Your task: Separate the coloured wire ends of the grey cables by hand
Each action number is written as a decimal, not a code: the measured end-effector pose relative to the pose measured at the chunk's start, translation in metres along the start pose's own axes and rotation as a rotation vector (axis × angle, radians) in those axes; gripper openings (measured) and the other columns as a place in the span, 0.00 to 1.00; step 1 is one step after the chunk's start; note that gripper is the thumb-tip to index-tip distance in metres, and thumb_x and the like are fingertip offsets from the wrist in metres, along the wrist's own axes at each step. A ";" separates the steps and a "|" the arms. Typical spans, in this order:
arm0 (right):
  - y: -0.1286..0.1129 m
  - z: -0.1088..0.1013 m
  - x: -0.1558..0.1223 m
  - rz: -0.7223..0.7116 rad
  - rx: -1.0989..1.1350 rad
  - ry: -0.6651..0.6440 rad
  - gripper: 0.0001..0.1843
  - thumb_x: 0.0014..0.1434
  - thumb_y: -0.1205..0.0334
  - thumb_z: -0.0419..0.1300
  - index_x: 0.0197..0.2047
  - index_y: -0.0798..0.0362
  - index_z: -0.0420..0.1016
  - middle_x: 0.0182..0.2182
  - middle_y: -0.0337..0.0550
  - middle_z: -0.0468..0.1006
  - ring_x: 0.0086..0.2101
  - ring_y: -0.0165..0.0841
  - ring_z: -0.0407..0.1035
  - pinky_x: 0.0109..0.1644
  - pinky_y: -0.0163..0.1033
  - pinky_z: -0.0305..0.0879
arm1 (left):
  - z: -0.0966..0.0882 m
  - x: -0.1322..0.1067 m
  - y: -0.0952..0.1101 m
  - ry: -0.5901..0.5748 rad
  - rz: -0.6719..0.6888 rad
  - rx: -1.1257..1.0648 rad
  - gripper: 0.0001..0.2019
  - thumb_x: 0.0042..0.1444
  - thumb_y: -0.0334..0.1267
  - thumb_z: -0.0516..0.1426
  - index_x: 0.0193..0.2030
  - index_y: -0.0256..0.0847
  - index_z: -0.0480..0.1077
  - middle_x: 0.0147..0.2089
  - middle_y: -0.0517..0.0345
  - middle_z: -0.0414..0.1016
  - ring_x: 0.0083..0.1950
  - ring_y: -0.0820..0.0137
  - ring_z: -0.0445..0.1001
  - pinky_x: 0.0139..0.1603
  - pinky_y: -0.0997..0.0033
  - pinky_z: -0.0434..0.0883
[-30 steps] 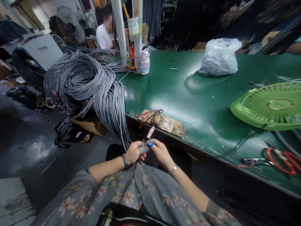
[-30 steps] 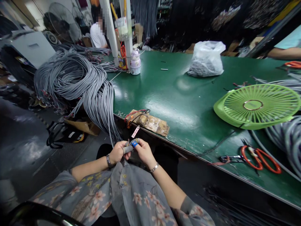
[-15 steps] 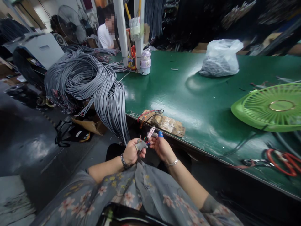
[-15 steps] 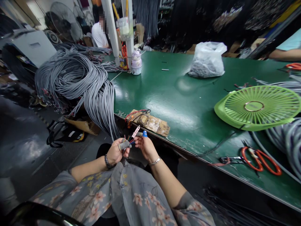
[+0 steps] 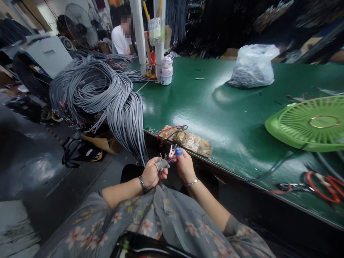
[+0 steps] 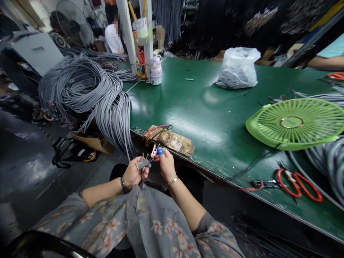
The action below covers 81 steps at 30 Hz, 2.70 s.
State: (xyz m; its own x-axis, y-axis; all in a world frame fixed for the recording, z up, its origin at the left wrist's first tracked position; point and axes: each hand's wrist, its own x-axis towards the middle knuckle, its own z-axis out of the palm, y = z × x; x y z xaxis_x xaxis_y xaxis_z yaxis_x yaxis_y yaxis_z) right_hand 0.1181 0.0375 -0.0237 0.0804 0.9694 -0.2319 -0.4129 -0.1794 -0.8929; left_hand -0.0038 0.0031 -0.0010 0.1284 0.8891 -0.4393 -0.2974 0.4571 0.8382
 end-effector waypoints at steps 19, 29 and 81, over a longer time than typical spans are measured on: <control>0.002 0.013 0.002 0.287 0.435 -0.061 0.26 0.39 0.39 0.71 0.28 0.53 0.73 0.24 0.38 0.71 0.25 0.27 0.62 0.28 0.33 0.62 | 0.002 0.000 -0.004 0.039 0.025 0.094 0.23 0.35 0.56 0.64 0.24 0.38 0.62 0.16 0.64 0.64 0.14 0.79 0.61 0.15 0.81 0.55; -0.005 -0.018 -0.012 0.307 -0.051 -0.390 0.29 0.33 0.40 0.73 0.27 0.56 0.73 0.23 0.38 0.71 0.24 0.26 0.62 0.31 0.33 0.60 | -0.010 -0.005 -0.006 -0.068 0.029 0.240 0.21 0.37 0.54 0.64 0.24 0.37 0.63 0.17 0.62 0.67 0.15 0.77 0.64 0.16 0.80 0.60; -0.002 -0.017 -0.030 0.060 -0.201 -0.257 0.27 0.39 0.39 0.69 0.22 0.55 0.66 0.20 0.37 0.66 0.24 0.27 0.56 0.30 0.36 0.56 | -0.012 -0.003 -0.002 -0.087 0.029 0.182 0.29 0.35 0.64 0.63 0.19 0.34 0.68 0.19 0.52 0.71 0.18 0.73 0.68 0.22 0.75 0.66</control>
State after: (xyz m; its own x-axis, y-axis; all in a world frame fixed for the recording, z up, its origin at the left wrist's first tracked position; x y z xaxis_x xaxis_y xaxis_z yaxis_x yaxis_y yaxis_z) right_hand 0.1315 0.0055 -0.0217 -0.1806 0.9622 -0.2039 -0.2208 -0.2417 -0.9449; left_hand -0.0147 -0.0009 -0.0055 0.2059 0.8969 -0.3914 -0.1270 0.4211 0.8981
